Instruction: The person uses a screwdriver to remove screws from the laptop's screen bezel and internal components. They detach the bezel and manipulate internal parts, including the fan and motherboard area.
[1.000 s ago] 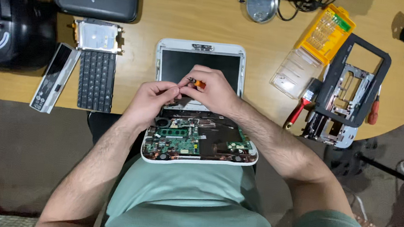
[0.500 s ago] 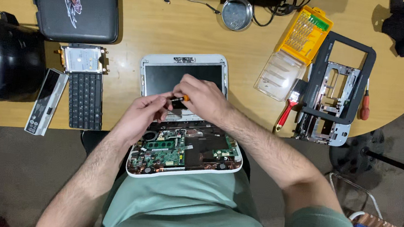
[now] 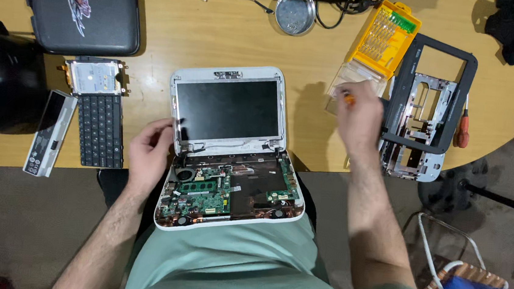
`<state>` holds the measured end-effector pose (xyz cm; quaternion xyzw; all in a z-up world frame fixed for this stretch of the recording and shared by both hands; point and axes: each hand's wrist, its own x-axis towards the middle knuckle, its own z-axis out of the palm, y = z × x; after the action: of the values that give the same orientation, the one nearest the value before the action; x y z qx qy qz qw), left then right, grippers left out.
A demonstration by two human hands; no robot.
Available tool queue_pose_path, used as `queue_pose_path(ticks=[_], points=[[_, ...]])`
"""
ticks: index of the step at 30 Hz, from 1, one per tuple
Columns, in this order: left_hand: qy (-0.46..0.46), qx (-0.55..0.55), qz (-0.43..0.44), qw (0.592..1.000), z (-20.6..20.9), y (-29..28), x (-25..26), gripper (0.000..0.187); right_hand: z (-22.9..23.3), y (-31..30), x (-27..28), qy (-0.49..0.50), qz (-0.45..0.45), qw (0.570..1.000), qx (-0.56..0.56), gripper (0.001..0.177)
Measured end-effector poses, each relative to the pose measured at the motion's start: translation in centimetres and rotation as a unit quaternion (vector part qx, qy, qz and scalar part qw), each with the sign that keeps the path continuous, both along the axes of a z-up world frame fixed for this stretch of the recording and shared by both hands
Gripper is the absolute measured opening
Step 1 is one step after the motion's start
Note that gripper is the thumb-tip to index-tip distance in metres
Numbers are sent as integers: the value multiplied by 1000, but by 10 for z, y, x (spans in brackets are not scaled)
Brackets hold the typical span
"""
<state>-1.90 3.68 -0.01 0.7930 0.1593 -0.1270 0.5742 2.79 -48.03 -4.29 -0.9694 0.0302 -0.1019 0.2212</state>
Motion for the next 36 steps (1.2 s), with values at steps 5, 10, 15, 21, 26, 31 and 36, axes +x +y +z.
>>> queue_pose_path(ticks=[5, 10, 15, 21, 26, 31, 36], points=[[-20, 12, 43, 999, -45, 17, -7, 26, 1, -34, 1, 9, -61, 998, 9, 9], [-23, -3, 72, 997, -63, 18, -11, 25, -5, -38, 12, 61, -86, 994, 4, 8], [-27, -10, 84, 996, -70, 15, -11, 19, -8, -37, 15, 68, -67, 995, -19, 8], [-31, 2, 84, 996, -69, 11, -12, 23, 2, -39, -6, 18, -64, 997, 49, 15], [-59, 30, 65, 996, -97, 15, -16, 36, 40, 20, 7, 80, 101, 978, 164, 42], [-36, -12, 54, 998, -95, 17, -16, 54, 74, 126, 23, 112, 235, 936, 238, 71], [-29, -5, 2, 1000, -82, 21, -12, 92, 85, 214, 39, 173, 246, 888, 348, 43]])
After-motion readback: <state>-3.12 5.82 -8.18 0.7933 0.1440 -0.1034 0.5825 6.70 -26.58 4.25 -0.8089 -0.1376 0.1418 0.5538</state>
